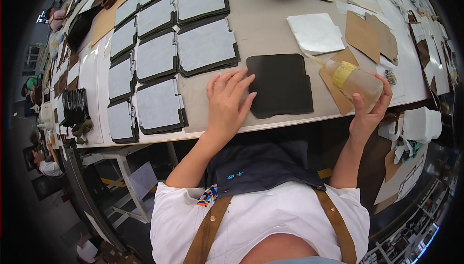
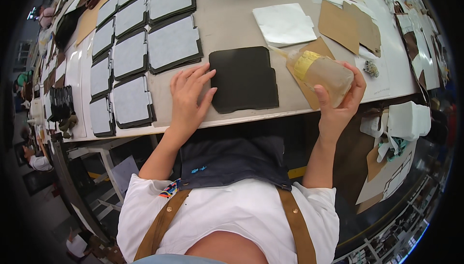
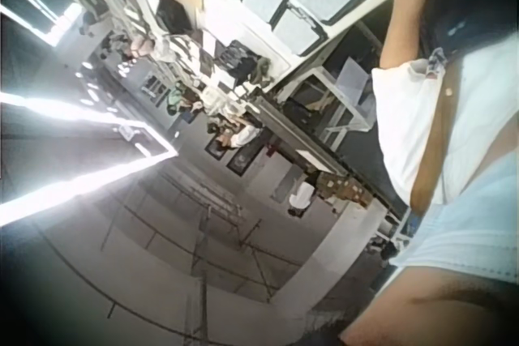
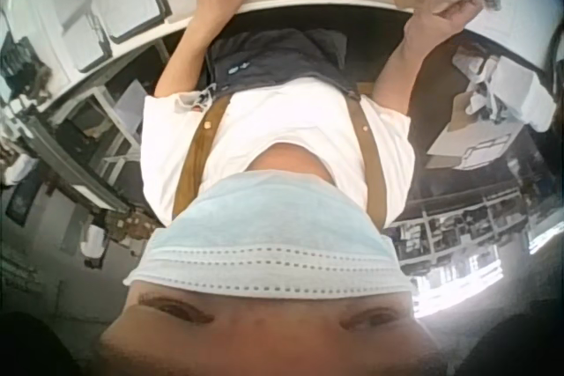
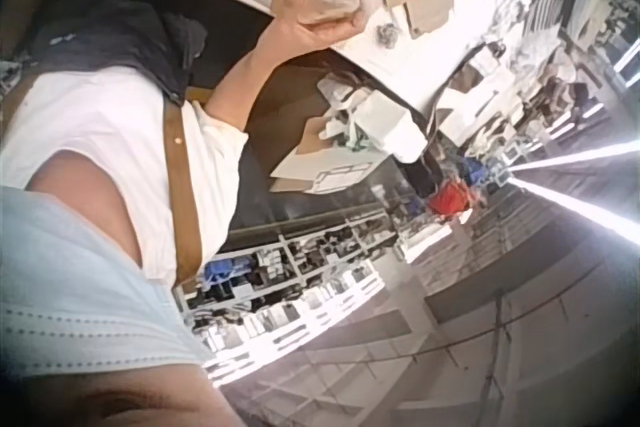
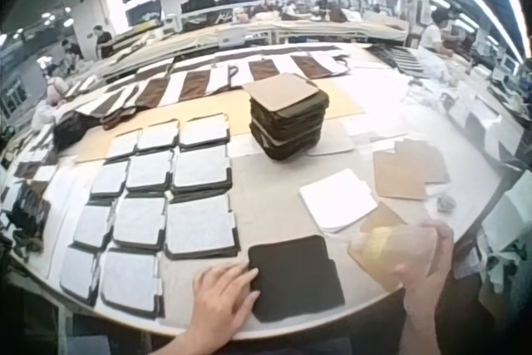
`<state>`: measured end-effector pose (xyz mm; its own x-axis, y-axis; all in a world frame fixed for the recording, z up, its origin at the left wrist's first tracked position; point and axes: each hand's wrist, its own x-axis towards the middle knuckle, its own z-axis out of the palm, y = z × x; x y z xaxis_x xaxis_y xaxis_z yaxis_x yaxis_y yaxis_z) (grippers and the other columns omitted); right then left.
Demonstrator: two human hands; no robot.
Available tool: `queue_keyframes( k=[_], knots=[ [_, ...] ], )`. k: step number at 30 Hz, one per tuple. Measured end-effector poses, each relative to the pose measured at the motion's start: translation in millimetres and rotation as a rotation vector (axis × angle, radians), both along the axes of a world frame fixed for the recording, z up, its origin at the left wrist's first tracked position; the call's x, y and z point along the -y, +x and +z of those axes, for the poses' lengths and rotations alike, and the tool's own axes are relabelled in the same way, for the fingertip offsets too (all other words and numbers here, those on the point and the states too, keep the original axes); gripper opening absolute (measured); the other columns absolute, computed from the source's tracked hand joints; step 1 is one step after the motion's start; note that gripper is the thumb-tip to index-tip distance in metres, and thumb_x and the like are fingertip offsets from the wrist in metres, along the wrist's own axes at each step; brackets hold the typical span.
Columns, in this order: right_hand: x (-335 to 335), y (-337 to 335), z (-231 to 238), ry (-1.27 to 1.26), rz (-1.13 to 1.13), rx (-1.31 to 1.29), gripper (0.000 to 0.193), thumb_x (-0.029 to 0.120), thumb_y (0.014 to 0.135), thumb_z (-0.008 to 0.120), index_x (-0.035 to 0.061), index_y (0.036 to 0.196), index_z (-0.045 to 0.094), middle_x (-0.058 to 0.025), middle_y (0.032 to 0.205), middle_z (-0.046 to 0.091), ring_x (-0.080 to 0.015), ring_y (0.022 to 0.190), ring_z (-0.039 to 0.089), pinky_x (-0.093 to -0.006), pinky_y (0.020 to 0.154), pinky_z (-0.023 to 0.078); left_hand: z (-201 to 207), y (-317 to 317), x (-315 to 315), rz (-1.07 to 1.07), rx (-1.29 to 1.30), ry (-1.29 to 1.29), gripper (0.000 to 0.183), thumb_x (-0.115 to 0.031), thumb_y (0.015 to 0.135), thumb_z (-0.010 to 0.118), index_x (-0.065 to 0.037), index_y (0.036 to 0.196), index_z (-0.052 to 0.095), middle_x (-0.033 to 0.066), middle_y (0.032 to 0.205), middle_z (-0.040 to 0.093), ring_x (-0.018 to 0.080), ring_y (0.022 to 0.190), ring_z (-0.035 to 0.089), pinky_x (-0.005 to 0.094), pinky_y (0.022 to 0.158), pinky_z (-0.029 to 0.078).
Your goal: The person applies glue from a squeeze bottle onto a dark rectangular pouch base, then places a white fabric insert on top and presses it down. This process is repeated multiple times, with the person handling the pouches and inserts one at a time and stacking the finished units.
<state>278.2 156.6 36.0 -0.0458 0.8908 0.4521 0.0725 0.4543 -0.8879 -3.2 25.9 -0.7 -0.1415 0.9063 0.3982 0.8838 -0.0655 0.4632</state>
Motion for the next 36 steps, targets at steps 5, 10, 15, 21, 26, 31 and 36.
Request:
queue_keyframes(
  k=[5,10,15,21,26,31,36],
  knots=[
    [7,-17,1,-0.009,0.036,-0.044,0.061,0.010,0.083,0.084,0.0053,0.133,0.049,-0.0157,0.127,0.062,-0.0271,0.121,0.060,-0.0399,0.109,0.044,-2,0,0,0.011,0.030,-0.001,0.041,-0.013,0.088,0.073,-0.007,0.128,0.064,0.0086,0.133,0.063,0.0295,0.128,0.053,0.0508,0.114,0.028],
    [9,-17,-2,0.003,-0.014,0.031,0.058,0.010,0.085,0.082,0.0055,0.133,0.049,-0.0164,0.125,0.063,-0.0260,0.119,0.061,-0.0393,0.107,0.045,0,-1,0,0.023,0.042,0.009,0.041,-0.012,0.088,0.072,-0.008,0.128,0.064,0.0072,0.130,0.064,0.0290,0.128,0.052,0.0507,0.115,0.027],
    [9,-17,-3,0.001,-0.041,0.016,0.057,0.010,0.086,0.081,0.0047,0.132,0.049,-0.0156,0.125,0.063,-0.0240,0.118,0.061,-0.0378,0.106,0.046,0,-2,0,0.014,0.062,0.015,0.040,-0.012,0.088,0.072,-0.008,0.127,0.065,0.0064,0.129,0.065,0.0280,0.127,0.053,0.0504,0.115,0.026],
    [9,-18,-5,-0.007,-0.072,0.019,0.055,0.011,0.087,0.081,0.0038,0.132,0.049,-0.0150,0.123,0.064,-0.0222,0.116,0.060,-0.0362,0.105,0.045,-1,-2,2,0.016,0.072,-0.001,0.039,-0.012,0.090,0.071,-0.009,0.128,0.066,0.0050,0.131,0.066,0.0266,0.127,0.054,0.0494,0.117,0.025],
    [10,-19,-5,-0.010,-0.089,0.037,0.054,0.011,0.089,0.080,0.0034,0.133,0.050,-0.0138,0.124,0.063,-0.0215,0.117,0.060,-0.0359,0.106,0.045,0,-2,2,0.020,0.074,-0.015,0.038,-0.012,0.090,0.070,-0.009,0.129,0.066,0.0042,0.133,0.066,0.0261,0.128,0.054,0.0491,0.118,0.024],
    [12,-21,-5,0.005,-0.104,0.059,0.056,0.013,0.088,0.081,0.0033,0.132,0.049,-0.0140,0.123,0.063,-0.0217,0.117,0.060,-0.0361,0.106,0.045,2,-1,1,0.028,0.070,0.002,0.038,-0.010,0.089,0.070,-0.009,0.127,0.066,0.0044,0.130,0.066,0.0268,0.127,0.054,0.0491,0.117,0.025],
    [15,-24,-5,0.034,-0.084,0.087,0.056,0.014,0.088,0.081,0.0038,0.133,0.048,-0.0142,0.125,0.062,-0.0224,0.117,0.060,-0.0368,0.106,0.045,1,-4,0,0.057,0.110,0.067,0.037,-0.008,0.086,0.072,-0.009,0.123,0.067,0.0044,0.117,0.064,0.0267,0.118,0.054,0.0499,0.113,0.028]
  ],
)
